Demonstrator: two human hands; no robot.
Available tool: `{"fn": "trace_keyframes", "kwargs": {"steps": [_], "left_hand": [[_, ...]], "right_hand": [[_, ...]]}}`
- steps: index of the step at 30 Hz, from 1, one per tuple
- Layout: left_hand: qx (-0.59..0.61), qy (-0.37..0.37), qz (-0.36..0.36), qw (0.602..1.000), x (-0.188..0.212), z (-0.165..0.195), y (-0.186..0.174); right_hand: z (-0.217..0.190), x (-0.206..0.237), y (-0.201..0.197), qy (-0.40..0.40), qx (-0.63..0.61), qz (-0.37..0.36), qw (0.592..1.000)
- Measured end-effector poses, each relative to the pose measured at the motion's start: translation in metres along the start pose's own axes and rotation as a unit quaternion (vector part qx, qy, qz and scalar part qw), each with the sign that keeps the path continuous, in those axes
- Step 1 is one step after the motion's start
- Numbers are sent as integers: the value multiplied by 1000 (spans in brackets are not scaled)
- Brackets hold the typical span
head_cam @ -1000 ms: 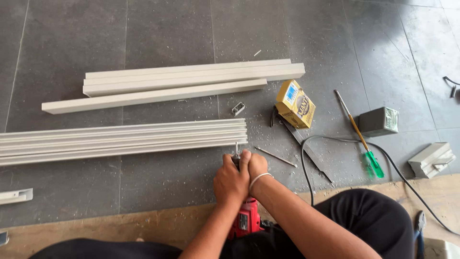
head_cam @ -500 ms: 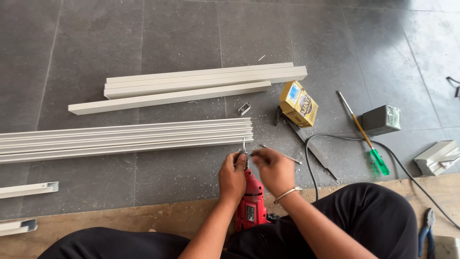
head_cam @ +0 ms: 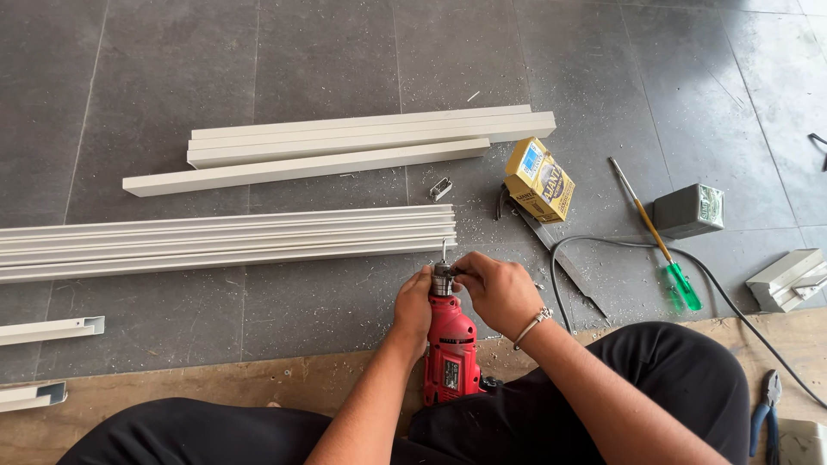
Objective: The person sits on the floor and assembles white plastic molding pieces. They use a power drill to drive screws into the molding and a hammer to tap small metal brackets into place. The person repeats this process for multiple sections of molding.
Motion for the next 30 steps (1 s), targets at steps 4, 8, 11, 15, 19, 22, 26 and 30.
{"fn": "trace_keyframes", "kwargs": {"steps": [4,8,11,15,19,22,26,30], "left_hand": [[-8,4,12,1000,0,0,-1],[-21,15,20,999,2,3,0],[-33,28,20,999,5,8,3],[-38,36,35,998,8,13,2],[-51,58,73,994,7,16,-2],[-107,103,83,985,7,20,-1],[-28,88,6,996,10,13,6],[-130,231,-61,962,27,29,16]], "right_hand": [[-13,-3,-1,-36,73,-29,996],[-25,-9,2,-91,133,-82,983],[-29,-13,6,-114,196,-129,965],[-45,-12,8,-194,224,-134,946],[-60,-9,14,-295,307,-144,893],[-55,-16,23,-276,337,-196,879],[-48,-22,27,-232,332,-230,885],[-29,-32,21,-101,275,-256,921]]}}
Point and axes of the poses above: each hand's wrist, its own x-axis away from the middle knuckle, its own y-axis out of the palm, z = x × y, the point moved 8 cm from there along -x, towards the middle knuckle, and after that the axes turned 4 degrees about -y, right-handed, at the moved point
